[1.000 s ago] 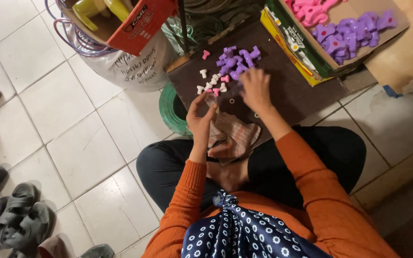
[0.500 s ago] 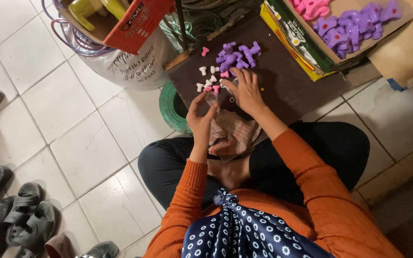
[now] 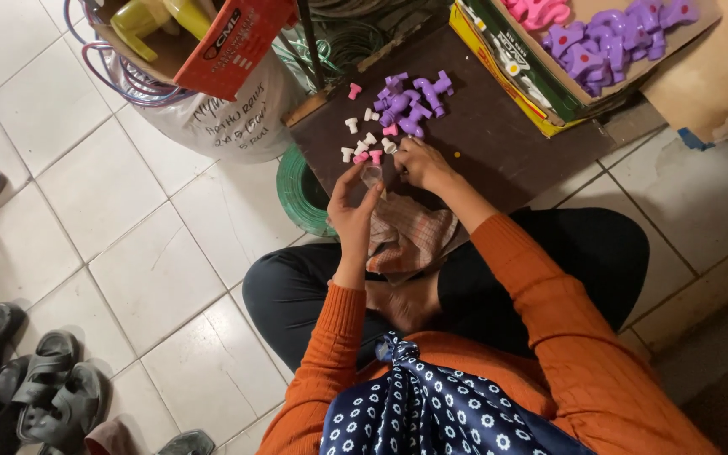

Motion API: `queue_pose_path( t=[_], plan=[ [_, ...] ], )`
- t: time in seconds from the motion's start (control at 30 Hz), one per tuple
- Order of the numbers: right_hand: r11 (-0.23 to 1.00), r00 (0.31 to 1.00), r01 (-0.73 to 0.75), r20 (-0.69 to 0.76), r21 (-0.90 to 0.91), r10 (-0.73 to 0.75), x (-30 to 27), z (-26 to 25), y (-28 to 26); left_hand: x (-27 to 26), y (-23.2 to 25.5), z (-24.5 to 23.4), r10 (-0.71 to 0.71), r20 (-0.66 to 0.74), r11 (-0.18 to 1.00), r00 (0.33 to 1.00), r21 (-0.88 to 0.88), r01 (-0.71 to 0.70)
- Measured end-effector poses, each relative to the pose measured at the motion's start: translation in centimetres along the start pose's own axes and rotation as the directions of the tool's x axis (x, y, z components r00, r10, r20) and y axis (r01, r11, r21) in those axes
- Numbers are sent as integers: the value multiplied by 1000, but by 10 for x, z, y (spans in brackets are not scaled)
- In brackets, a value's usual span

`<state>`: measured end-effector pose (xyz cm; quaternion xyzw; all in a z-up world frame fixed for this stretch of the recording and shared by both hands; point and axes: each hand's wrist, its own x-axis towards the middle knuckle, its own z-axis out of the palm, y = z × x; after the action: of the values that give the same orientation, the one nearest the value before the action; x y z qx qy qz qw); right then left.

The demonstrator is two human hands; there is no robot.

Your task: Sorting small purple and pink plastic components and placing them into small plastic bags while sitting on the floor.

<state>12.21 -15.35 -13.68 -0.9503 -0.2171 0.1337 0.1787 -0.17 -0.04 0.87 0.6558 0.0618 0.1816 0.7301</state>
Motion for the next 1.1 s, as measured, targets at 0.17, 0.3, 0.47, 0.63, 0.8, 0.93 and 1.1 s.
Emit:
queue_pose_path(
  t=[0.17,0.3,0.47,0.63,0.8,0.93,1.1],
  plan=[
    [999,1000,19,-15,-49,-20,-4,3,-1,-3,-6,3,-4,8,1000,1000,7,4],
    [939,979,-206,69,276,194,-30,-41,-32,-4,-15,4,50,21,999,999,17,-51],
    [516,982,-23,-76,856,170,-56,-47,17,-5,-16,2,65,34,996,997,58,-67],
    [741,975,-146,-30,655,219,-70,-5,82,-8,-8,13,39,27,999,999,-3,-39],
    [954,970,-200,-91,224,224,-68,14,81,-12,-2,22,64,67,997,996,42,-67],
    [960,976,-164,-101,226,191,-68,13,80,-12,-4,20,67,75,997,995,27,-69],
    [956,988,-109,-76,273,134,-75,-4,62,-12,0,22,99,77,994,992,34,-102]
  ],
)
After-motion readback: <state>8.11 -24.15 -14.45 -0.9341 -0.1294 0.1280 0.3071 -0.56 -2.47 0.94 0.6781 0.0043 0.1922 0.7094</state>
